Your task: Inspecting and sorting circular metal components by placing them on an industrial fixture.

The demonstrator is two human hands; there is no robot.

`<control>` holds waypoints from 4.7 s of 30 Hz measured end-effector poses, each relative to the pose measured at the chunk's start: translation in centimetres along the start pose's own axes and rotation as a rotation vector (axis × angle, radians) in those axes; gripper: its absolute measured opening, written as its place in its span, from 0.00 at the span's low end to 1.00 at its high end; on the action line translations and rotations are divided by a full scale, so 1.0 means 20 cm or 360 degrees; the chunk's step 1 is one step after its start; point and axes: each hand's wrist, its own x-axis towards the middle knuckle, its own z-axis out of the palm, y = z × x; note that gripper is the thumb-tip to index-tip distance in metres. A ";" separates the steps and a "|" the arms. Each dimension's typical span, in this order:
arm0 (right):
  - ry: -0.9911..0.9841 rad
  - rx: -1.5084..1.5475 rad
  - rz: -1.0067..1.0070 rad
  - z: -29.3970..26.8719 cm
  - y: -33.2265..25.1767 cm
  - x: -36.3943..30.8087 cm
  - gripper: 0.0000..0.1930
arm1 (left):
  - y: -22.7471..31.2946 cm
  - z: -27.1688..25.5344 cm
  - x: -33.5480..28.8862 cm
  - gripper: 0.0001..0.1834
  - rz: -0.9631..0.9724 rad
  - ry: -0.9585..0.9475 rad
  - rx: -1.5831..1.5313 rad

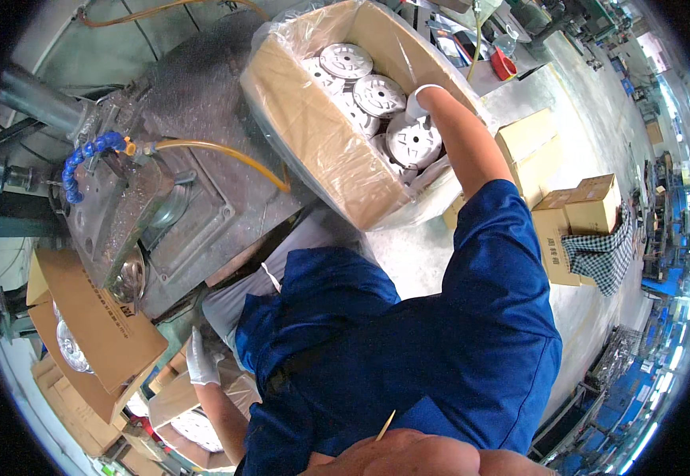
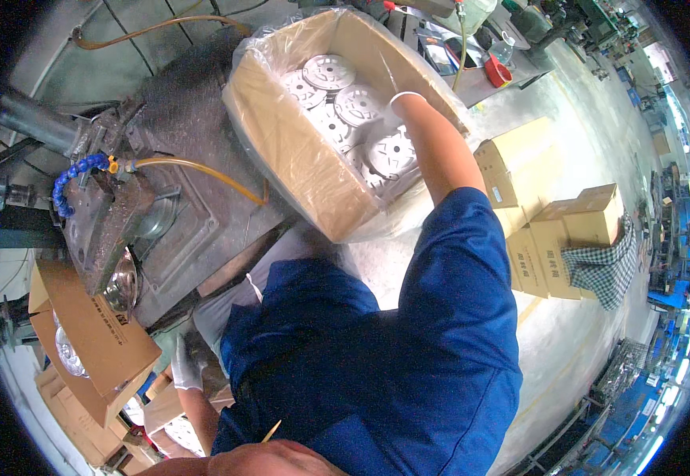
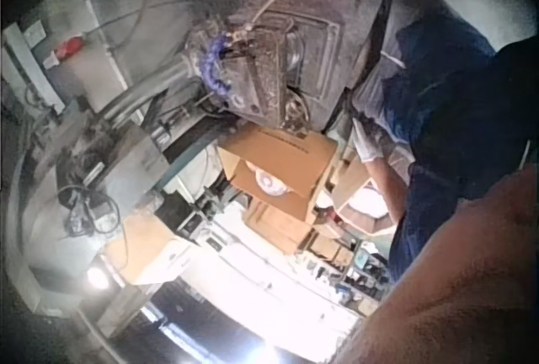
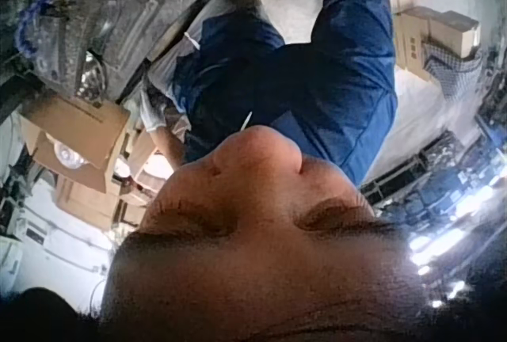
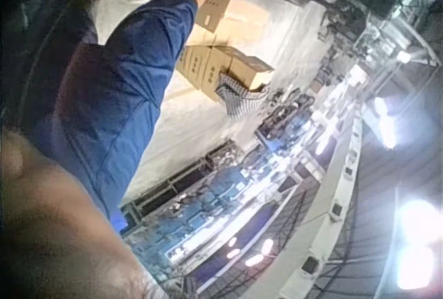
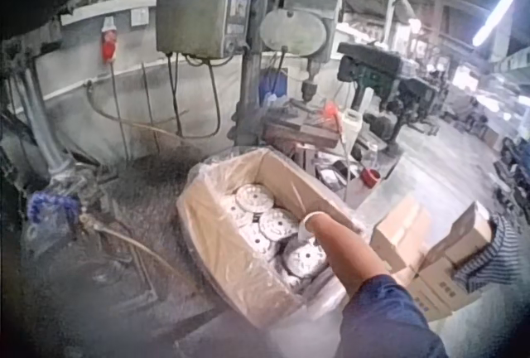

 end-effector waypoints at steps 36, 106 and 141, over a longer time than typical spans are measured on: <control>0.0431 -0.0323 -0.0824 0.14 -0.27 -0.38 0.30 | -0.08 -0.07 -0.04 0.25 0.0196 0.0003 0.0649; -0.0466 0.2454 -0.2006 0.65 -1.87 -1.60 0.15 | 0.80 0.29 -0.18 0.44 0.1235 0.0242 -0.0703; -0.0302 0.1533 -0.1340 0.93 -1.30 -1.05 0.16 | 1.65 -0.09 0.56 0.51 0.0760 0.0652 0.1157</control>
